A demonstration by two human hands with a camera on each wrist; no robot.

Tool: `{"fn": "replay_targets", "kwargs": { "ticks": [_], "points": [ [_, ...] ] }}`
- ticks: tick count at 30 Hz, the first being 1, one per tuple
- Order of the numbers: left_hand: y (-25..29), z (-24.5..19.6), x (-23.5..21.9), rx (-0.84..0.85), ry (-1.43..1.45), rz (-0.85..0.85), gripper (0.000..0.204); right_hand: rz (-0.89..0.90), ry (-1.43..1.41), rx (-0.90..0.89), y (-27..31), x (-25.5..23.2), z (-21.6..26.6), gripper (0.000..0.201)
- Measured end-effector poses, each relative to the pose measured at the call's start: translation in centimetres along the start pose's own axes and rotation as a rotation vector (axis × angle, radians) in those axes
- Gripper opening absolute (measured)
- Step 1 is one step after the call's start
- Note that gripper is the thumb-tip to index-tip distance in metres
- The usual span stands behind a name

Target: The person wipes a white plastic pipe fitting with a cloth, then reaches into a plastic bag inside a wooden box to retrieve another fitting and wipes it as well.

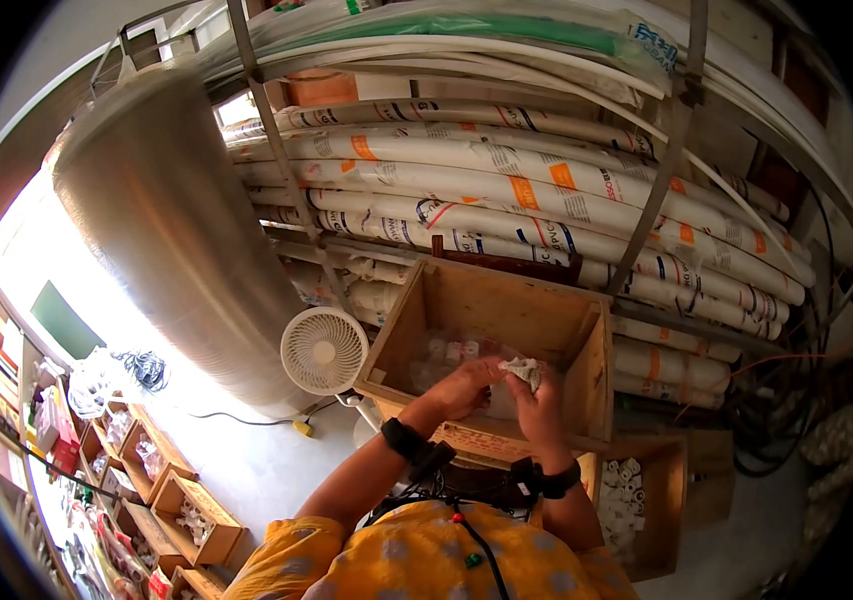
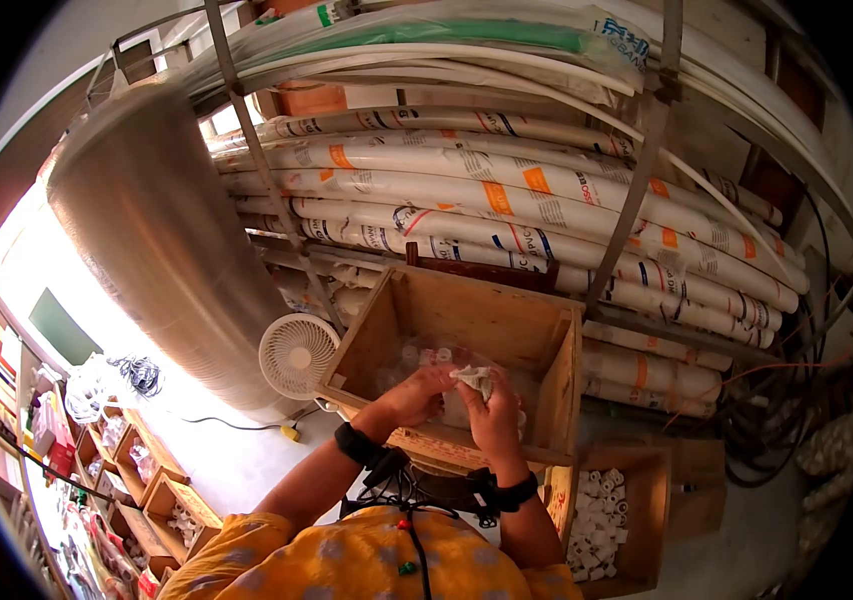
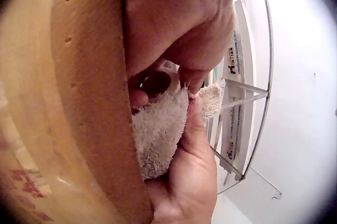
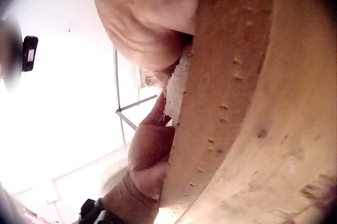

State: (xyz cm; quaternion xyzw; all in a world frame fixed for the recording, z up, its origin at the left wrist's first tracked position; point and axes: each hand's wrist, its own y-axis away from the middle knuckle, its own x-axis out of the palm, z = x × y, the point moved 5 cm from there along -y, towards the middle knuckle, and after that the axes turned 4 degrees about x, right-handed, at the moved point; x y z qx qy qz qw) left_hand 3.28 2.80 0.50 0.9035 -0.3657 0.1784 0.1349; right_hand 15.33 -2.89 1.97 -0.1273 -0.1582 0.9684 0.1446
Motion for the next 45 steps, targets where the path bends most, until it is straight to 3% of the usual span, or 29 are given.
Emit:
{"fn": "replay_targets", "kwargs": {
  "ticks": [2,5,11,14,20,23,26,35,38,41,45],
  "points": [
    [-0.2,0.3,0.0,-0.001,-0.026,0.034,0.026,-0.002,0.004,0.059,0.0,-0.1,-0.4,0.025],
    [-0.1,0.1,0.0,0.014,-0.038,0.084,0.026,-0.007,0.033,0.006,-0.1,-0.3,0.5,0.026],
    [-0.7,1.0,-0.6,0.002,0.183,-0.088,0.024,-0.015,0.095,-0.056,0.0,0.1,0.3,0.03],
    [0.2,-0.1,-0.3,-0.055,0.105,-0.043,0.023,0.0,0.015,0.008,-0.1,0.1,-0.1,0.029],
    [-0.9,1.3,-0.7,0.0,0.043,0.054,0.023,-0.03,0.002,-0.002,0.0,-0.3,0.3,0.026],
    [-0.6,0.9,-0.5,0.006,0.036,0.027,0.023,-0.029,-0.05,0.046,0.1,-0.4,0.4,0.026],
    [-0.5,0.9,-0.6,-0.021,0.162,-0.087,0.025,-0.014,0.032,-0.055,0.0,0.0,0.8,0.031],
    [-0.2,0.2,-0.2,0.033,-0.046,0.037,0.022,-0.024,0.016,-0.033,0.1,0.1,-0.1,0.023],
    [-0.8,1.1,-0.6,0.021,0.006,0.061,0.023,-0.053,0.019,-0.024,0.2,-0.2,0.9,0.022],
    [-1.1,1.4,-0.7,0.03,0.002,0.065,0.024,-0.069,-0.015,0.05,0.3,-0.5,1.2,0.026],
    [-0.6,1.0,-0.8,-0.002,0.06,-0.022,0.025,-0.013,0.067,-0.03,0.0,-0.1,0.5,0.031]
  ]
}}
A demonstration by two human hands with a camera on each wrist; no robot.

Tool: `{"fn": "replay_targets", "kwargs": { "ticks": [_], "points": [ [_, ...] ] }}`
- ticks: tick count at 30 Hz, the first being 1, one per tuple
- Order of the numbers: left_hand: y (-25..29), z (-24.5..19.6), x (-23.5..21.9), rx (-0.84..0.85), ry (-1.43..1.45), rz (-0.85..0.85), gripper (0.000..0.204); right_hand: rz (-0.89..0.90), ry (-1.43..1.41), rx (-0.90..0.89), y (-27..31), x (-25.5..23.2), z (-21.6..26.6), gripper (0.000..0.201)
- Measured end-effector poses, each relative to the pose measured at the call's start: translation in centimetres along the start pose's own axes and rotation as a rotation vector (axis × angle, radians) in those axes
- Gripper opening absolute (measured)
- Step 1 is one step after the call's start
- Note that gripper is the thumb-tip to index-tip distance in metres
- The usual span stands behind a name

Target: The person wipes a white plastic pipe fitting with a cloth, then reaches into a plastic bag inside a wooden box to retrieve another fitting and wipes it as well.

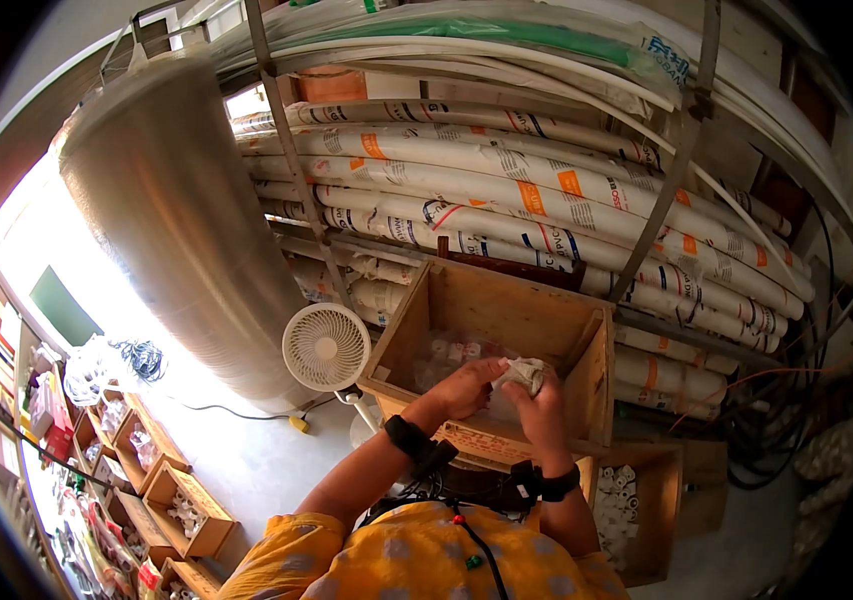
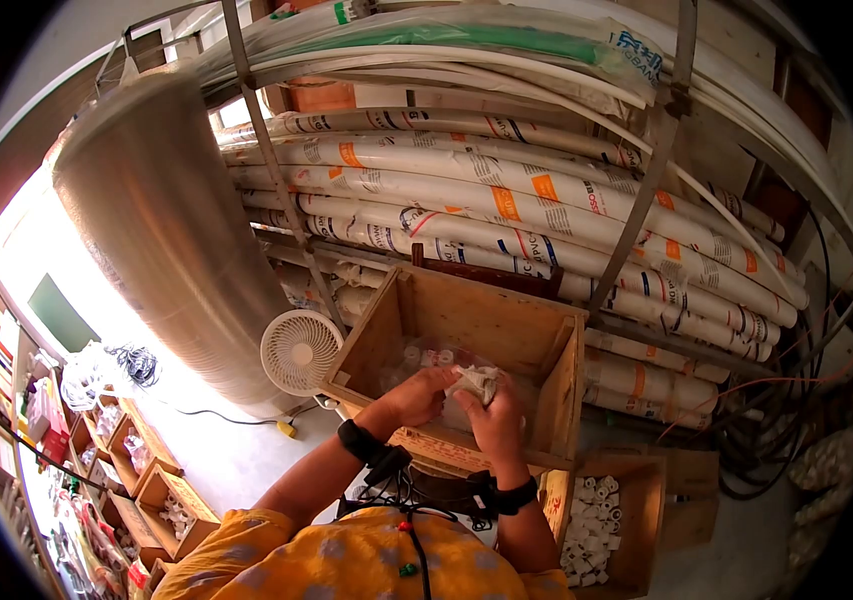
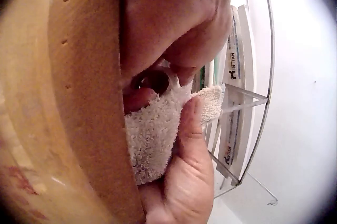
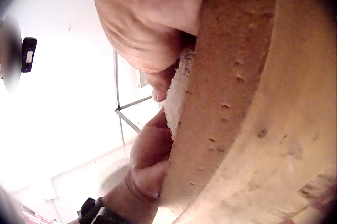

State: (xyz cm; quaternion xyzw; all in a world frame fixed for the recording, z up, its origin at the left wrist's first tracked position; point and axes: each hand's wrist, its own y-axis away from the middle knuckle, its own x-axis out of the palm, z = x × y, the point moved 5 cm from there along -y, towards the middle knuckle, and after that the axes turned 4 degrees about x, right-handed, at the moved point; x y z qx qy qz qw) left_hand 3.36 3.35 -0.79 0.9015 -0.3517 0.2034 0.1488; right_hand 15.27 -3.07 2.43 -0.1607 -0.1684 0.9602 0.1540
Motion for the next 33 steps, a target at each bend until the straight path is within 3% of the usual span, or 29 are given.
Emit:
{"fn": "replay_targets", "kwargs": {
  "ticks": [2,8,17,20,33],
  "points": [
    [-0.9,1.3,-1.2,0.012,0.091,-0.018,0.026,0.001,0.03,-0.038,0.0,0.3,-0.5,0.032],
    [0.3,-0.5,0.4,0.005,-0.053,0.054,0.026,-0.012,-0.109,0.027,0.1,0.0,-0.1,0.026],
    [-0.7,0.8,-0.3,0.027,0.092,0.015,0.022,-0.044,0.045,-0.035,0.0,-0.1,0.6,0.027],
    [0.6,-0.8,0.5,-0.001,0.072,0.01,0.021,-0.025,-0.009,-0.017,0.0,0.1,0.4,0.031],
    [0.1,-0.3,0.6,0.025,-0.019,0.08,0.024,-0.061,-0.065,0.041,0.3,-0.4,0.4,0.028]
  ]
}}
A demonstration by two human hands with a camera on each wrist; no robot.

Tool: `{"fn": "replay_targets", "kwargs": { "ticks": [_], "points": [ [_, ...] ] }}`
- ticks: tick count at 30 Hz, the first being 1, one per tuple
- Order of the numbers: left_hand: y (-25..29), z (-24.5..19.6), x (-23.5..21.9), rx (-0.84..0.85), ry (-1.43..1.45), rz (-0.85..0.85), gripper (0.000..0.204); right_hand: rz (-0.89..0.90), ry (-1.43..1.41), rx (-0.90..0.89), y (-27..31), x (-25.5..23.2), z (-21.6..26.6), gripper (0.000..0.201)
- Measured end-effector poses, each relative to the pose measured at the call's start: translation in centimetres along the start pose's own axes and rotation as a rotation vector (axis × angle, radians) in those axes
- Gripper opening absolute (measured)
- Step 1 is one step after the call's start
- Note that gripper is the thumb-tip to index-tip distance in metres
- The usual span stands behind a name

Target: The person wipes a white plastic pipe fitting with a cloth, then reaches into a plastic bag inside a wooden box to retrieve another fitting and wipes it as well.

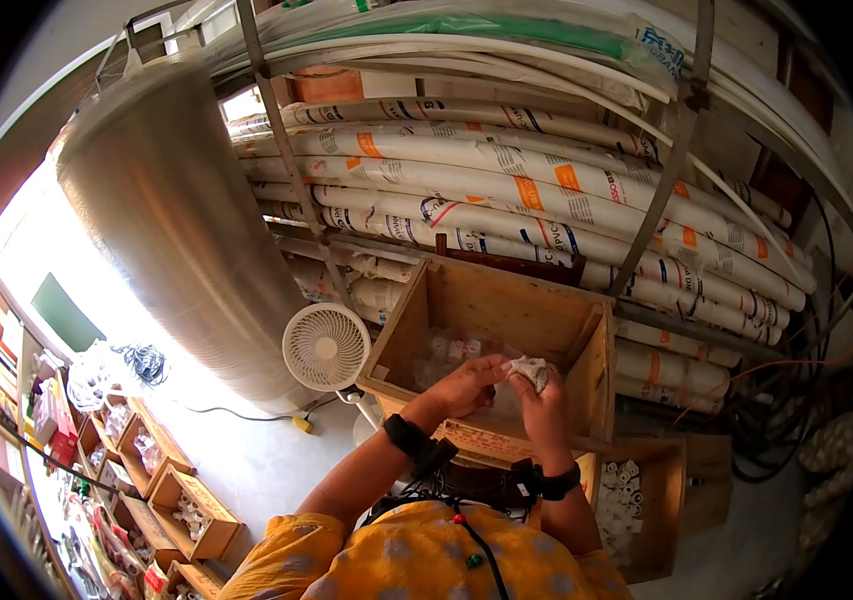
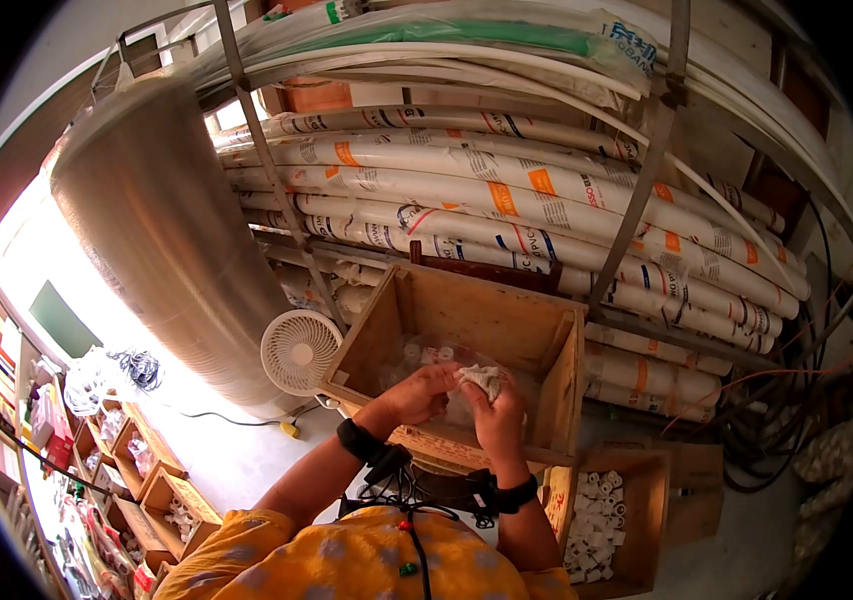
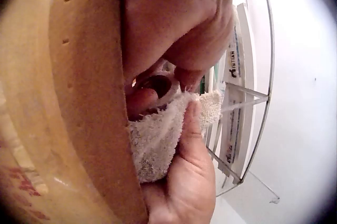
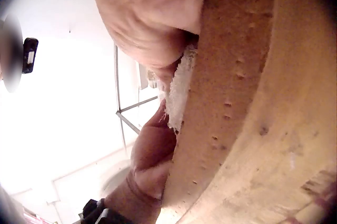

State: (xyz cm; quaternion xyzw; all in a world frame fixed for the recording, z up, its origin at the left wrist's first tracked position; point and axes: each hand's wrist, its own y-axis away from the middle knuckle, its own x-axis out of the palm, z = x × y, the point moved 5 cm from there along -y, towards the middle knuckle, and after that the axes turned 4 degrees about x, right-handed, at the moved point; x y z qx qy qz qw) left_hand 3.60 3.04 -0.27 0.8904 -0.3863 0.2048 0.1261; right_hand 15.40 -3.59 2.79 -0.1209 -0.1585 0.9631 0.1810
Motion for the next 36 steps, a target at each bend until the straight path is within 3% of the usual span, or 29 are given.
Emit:
{"fn": "replay_targets", "kwargs": {
  "ticks": [2,8,10,12,14,17,20,23,26,29,36],
  "points": [
    [0.4,-0.4,0.1,-0.01,0.014,-0.072,0.026,0.022,0.03,-0.066,-0.1,0.2,-0.1,0.029],
    [0.4,0.0,-0.7,-0.042,0.009,-0.15,0.026,0.066,0.003,-0.021,0.1,0.6,-0.1,0.033],
    [0.2,-0.1,-1.0,0.095,-0.248,-0.16,0.03,0.09,0.01,-0.02,0.0,0.7,-0.6,0.033],
    [0.5,-0.6,-0.7,0.127,-0.384,-0.16,0.034,0.094,0.026,-0.032,0.1,0.7,-0.7,0.033],
    [1.2,-1.5,0.2,0.057,-0.394,-0.156,0.036,0.083,0.053,-0.058,0.2,0.6,-0.5,0.032],
    [1.1,-1.6,0.6,0.208,-0.487,-0.128,0.036,0.11,0.009,-0.063,0.4,0.7,-0.4,0.028],
    [1.7,-2.3,1.0,0.252,-0.53,-0.117,0.037,0.079,-0.033,-0.085,0.3,0.6,0.4,0.032],
    [1.8,-2.1,0.5,0.21,-0.447,-0.149,0.034,0.078,0.045,-0.107,0.1,0.8,-0.1,0.032],
    [1.6,-1.4,0.1,0.12,-0.293,-0.072,0.033,0.053,0.012,0.041,0.1,0.7,-0.1,0.031],
    [1.4,-1.6,0.2,0.101,-0.309,-0.021,0.034,0.023,0.047,0.051,-0.1,0.5,-0.6,0.032],
    [2.0,-2.2,0.4,0.091,-0.314,-0.132,0.035,0.179,0.024,0.056,0.1,0.9,-0.5,0.03]
  ]
}}
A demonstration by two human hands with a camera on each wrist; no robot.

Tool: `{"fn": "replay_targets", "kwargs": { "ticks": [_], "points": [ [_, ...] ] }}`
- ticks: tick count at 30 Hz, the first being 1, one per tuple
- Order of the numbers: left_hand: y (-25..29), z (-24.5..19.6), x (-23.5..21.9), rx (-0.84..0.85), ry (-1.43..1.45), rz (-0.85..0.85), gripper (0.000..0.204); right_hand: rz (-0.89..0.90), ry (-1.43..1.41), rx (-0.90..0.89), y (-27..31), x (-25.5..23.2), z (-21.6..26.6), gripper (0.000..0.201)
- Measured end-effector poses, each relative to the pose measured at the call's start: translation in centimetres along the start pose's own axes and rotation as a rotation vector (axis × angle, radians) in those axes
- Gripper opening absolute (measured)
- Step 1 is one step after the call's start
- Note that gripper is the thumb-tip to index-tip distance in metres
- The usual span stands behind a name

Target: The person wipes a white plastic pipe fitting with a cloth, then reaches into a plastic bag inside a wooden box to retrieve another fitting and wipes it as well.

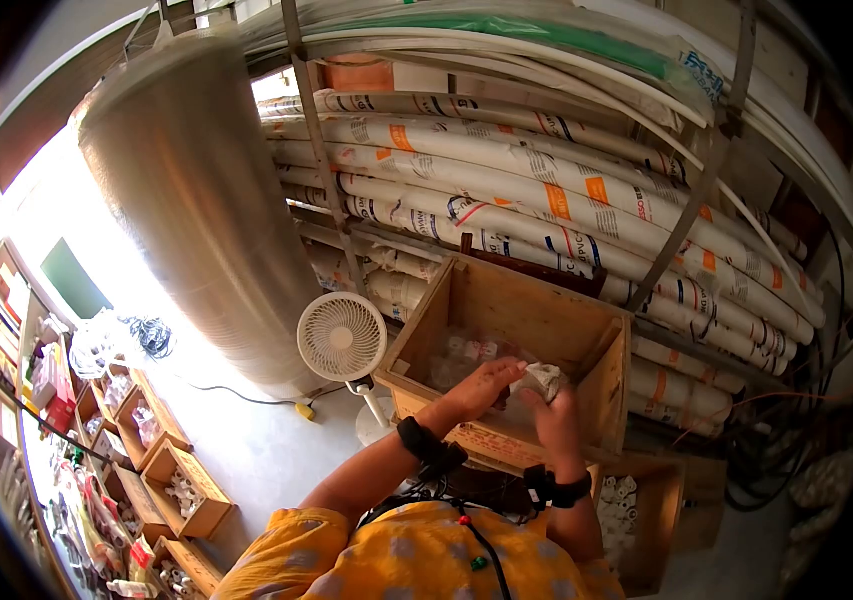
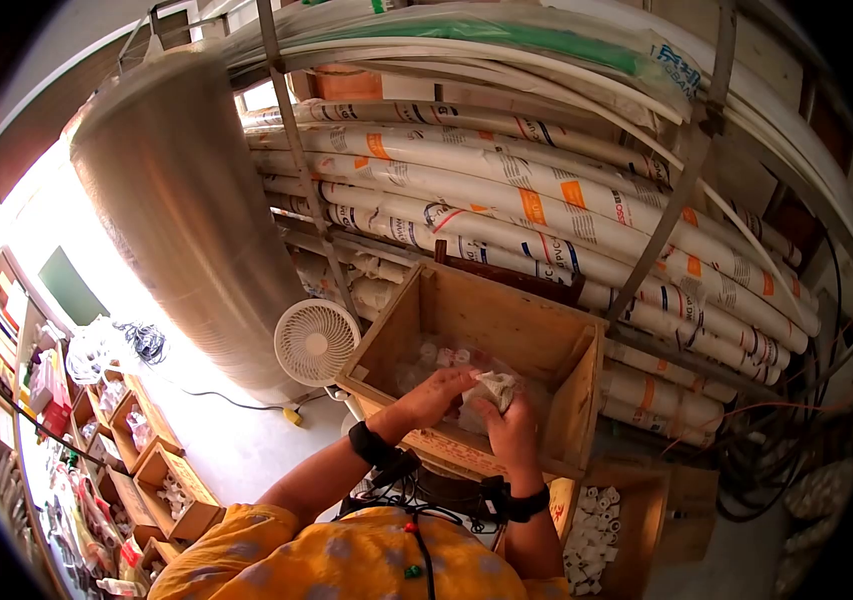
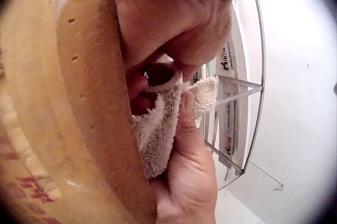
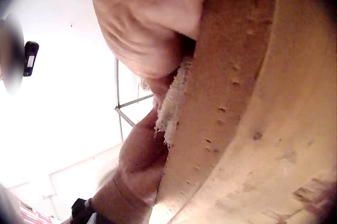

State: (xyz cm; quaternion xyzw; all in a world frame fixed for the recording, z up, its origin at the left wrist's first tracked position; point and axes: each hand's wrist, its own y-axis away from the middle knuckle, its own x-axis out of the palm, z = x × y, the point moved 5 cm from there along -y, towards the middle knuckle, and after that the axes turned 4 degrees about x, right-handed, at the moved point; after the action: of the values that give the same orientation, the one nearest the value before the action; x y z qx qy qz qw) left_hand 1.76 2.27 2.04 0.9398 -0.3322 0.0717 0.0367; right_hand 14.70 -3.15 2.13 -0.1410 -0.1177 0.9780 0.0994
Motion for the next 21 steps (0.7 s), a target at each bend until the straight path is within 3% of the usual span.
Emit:
{"fn": "replay_targets", "kwargs": {
  "ticks": [2,5,11,14,17,21],
  "points": [
    [-0.2,0.4,-0.3,-0.007,0.021,0.006,0.034,0.033,0.021,0.022,0.0,0.1,0.0,0.031],
    [-0.2,0.3,0.0,0.0,0.039,0.018,0.034,-0.055,0.023,-0.059,0.2,-0.1,0.8,0.031],
    [-1.2,2.3,-0.1,-0.012,-0.02,0.175,0.036,-0.087,-0.034,0.097,0.5,-0.5,1.1,0.03],
    [-0.6,0.7,0.3,0.039,-0.02,0.097,0.034,-0.091,0.006,0.002,0.2,-0.5,1.1,0.03],
    [-0.2,0.4,0.2,-0.014,0.039,0.02,0.033,-0.055,0.023,-0.084,0.0,-0.1,0.6,0.03],
    [0.1,0.1,0.2,-0.028,0.071,0.04,0.032,-0.054,-0.031,-0.054,-0.1,0.1,0.1,0.031]
  ]
}}
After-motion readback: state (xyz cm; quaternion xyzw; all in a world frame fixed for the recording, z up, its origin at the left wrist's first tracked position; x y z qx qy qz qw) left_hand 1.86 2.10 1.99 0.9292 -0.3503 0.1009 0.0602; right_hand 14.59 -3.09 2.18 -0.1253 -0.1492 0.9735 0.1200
